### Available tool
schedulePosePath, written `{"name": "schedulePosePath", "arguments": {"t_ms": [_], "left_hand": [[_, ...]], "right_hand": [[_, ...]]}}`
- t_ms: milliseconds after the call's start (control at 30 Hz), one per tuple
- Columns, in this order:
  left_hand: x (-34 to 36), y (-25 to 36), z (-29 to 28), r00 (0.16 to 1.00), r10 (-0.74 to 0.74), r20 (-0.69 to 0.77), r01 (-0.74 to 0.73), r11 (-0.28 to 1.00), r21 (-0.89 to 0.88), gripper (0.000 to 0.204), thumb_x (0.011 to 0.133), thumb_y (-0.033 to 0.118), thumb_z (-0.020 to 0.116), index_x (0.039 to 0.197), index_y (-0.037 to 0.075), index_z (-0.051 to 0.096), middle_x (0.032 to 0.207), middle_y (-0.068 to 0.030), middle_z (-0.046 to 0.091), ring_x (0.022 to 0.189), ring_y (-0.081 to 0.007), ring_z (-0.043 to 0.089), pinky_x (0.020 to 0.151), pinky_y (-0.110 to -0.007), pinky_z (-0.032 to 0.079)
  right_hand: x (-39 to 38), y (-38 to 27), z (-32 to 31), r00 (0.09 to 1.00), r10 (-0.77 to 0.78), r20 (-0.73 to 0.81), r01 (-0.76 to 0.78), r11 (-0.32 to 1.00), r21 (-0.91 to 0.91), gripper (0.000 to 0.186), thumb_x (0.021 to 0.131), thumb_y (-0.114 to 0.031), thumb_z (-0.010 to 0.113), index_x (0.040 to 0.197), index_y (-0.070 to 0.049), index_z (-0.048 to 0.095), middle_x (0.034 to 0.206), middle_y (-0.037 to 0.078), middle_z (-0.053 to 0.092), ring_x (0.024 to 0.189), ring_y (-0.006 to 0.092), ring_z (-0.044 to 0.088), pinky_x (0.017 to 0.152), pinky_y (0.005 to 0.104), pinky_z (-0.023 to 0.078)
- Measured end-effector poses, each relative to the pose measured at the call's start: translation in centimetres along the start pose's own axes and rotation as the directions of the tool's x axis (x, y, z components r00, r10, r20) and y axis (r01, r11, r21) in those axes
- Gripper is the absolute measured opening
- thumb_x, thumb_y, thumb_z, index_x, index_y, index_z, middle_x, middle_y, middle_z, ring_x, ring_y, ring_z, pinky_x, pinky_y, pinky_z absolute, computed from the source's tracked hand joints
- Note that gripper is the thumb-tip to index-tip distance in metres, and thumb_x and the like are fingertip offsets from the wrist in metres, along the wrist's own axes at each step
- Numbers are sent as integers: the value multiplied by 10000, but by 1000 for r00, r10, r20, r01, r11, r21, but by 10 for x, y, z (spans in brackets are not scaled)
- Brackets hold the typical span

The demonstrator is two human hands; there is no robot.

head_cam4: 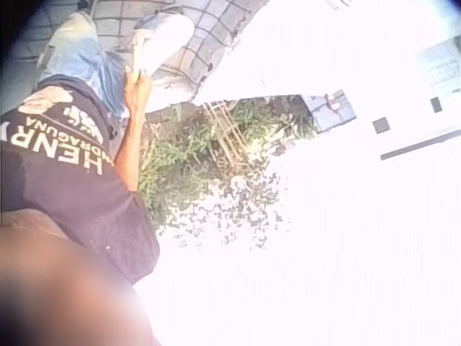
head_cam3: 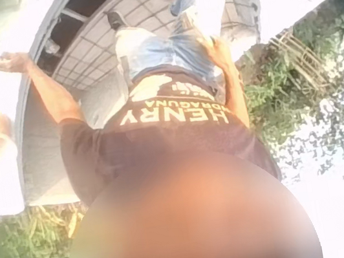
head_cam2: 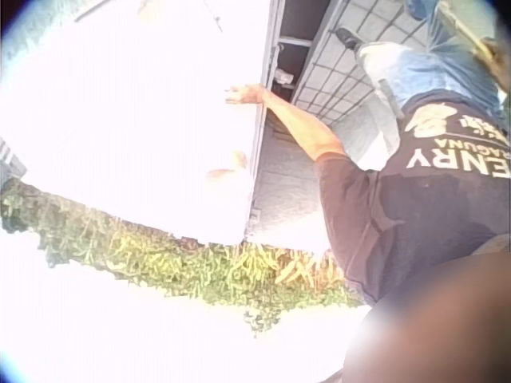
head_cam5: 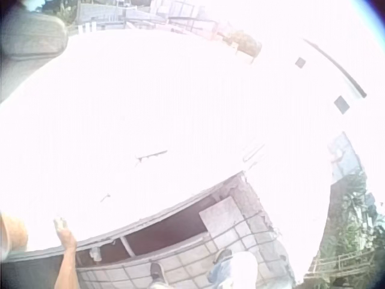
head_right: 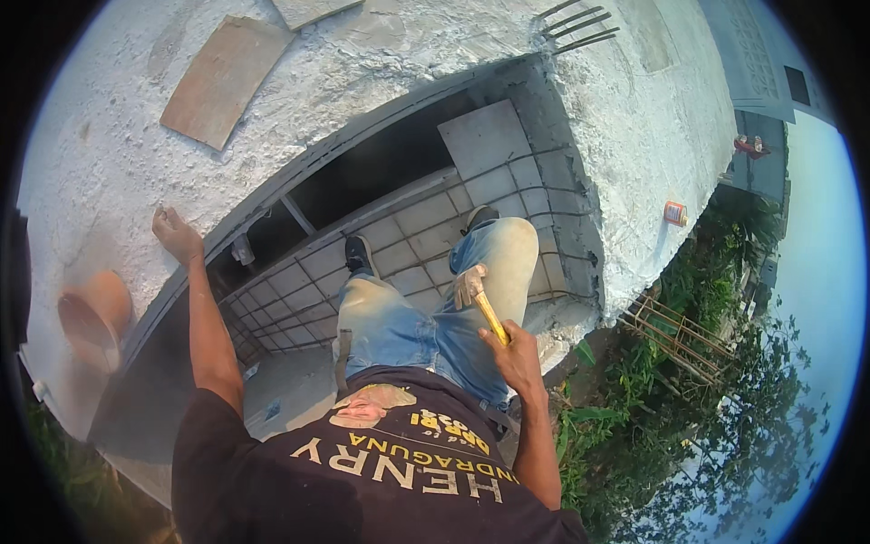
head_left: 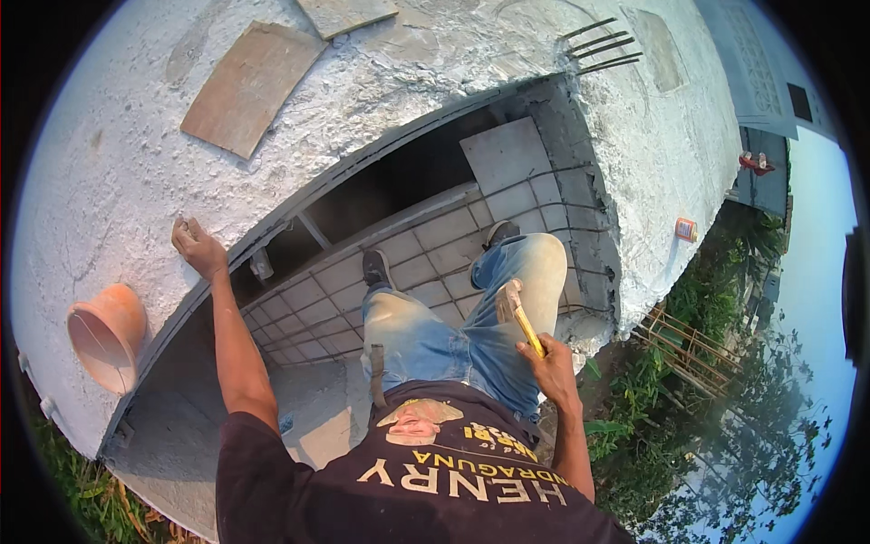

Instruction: Installing wooden formwork and metal mesh for a concrete structure.

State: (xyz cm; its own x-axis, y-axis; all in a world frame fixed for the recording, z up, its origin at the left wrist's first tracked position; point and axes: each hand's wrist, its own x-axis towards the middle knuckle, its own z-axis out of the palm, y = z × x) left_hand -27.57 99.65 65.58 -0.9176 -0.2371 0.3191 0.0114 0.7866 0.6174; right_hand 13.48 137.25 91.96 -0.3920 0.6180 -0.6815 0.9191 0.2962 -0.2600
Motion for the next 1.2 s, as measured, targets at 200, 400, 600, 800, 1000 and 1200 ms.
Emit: {"name": "schedulePosePath", "arguments": {"t_ms": [200,400,600,800,1000,1200], "left_hand": [[3,-14,9,988,132,-83,-129,991,33,237,952,183,570,1013,-46,590,1152,-174,590,1067,-339,559,905,-409,462],[7,-16,-11,919,275,-283,-244,960,140,202,917,198,641,927,-2,625,993,-134,632,998,-284,578,845,-377,485],[-153,81,10,961,-173,-215,136,975,-173,220,952,230,612,946,12,635,914,-43,659,774,-119,612,708,-267,516],[-380,83,151,540,-700,468,834,520,-184,281,900,263,659,953,-12,665,753,-62,663,699,-133,616,664,-289,480],[-439,69,306,580,-637,508,793,585,-173,240,896,236,651,989,17,685,733,-75,669,637,-134,605,621,-289,472],[-433,48,415,401,-498,769,892,403,-204,171,868,190,651,938,48,716,760,-73,694,695,-142,662,648,-285,509]], "right_hand": [[63,-54,-64,993,-113,34,114,993,-7,346,917,-325,648,898,20,635,607,31,517,588,101,452,549,289,381],[198,-103,-77,955,-167,245,219,954,-204,361,952,-350,594,889,5,616,617,40,563,569,122,482,545,306,398],[344,-85,-47,851,-341,400,517,683,-517,347,913,-292,613,880,54,617,620,119,554,569,192,491,572,384,408],[436,-72,17,813,-209,544,494,742,-453,348,911,-267,602,904,79,621,607,98,522,547,173,486,567,381,405],[503,-47,63,806,-144,574,435,802,-410,276,905,-207,575,951,62,616,664,81,560,545,154,528,526,344,416],[575,-13,116,737,-254,626,405,908,-108,226,913,-187,560,889,36,590,678,74,571,519,142,531,493,324,415]]}}
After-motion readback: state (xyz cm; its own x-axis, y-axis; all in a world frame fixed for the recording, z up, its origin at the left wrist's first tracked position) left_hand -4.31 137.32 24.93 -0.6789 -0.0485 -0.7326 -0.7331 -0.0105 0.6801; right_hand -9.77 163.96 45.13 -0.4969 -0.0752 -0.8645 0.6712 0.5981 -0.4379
